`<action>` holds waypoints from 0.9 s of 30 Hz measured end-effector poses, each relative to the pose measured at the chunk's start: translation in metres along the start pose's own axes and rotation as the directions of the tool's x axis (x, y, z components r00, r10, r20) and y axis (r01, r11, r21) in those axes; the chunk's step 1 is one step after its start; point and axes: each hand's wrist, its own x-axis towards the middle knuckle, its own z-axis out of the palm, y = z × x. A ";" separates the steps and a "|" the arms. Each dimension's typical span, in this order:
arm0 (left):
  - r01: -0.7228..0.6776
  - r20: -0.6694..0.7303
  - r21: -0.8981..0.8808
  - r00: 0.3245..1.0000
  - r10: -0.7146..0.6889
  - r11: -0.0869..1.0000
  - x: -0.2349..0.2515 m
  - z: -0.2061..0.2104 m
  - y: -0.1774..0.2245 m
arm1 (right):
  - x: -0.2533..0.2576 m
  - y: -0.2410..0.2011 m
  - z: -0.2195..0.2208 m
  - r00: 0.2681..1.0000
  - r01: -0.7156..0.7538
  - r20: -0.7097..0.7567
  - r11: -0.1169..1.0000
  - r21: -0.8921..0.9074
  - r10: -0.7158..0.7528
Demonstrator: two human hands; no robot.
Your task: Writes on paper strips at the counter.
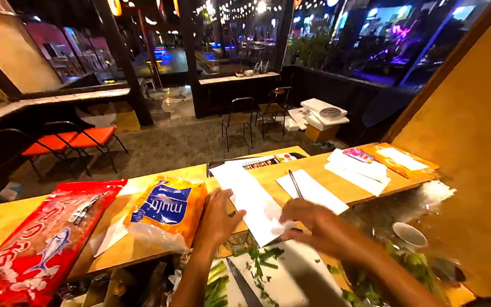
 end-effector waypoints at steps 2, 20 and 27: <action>-0.017 -0.004 0.008 1.000 0.017 1.000 -0.001 0.001 0.000 | -0.004 -0.007 0.026 0.976 0.216 -0.014 0.976 -0.024 -0.216; -0.046 -0.030 -0.003 0.998 0.046 0.999 -0.001 0.003 -0.002 | 0.012 -0.007 0.037 0.940 0.253 -0.162 0.932 -0.260 -0.301; -0.058 -0.049 -0.029 0.997 0.056 0.998 -0.002 0.003 -0.002 | 0.018 -0.011 0.031 0.942 0.212 -0.210 0.949 -0.233 -0.262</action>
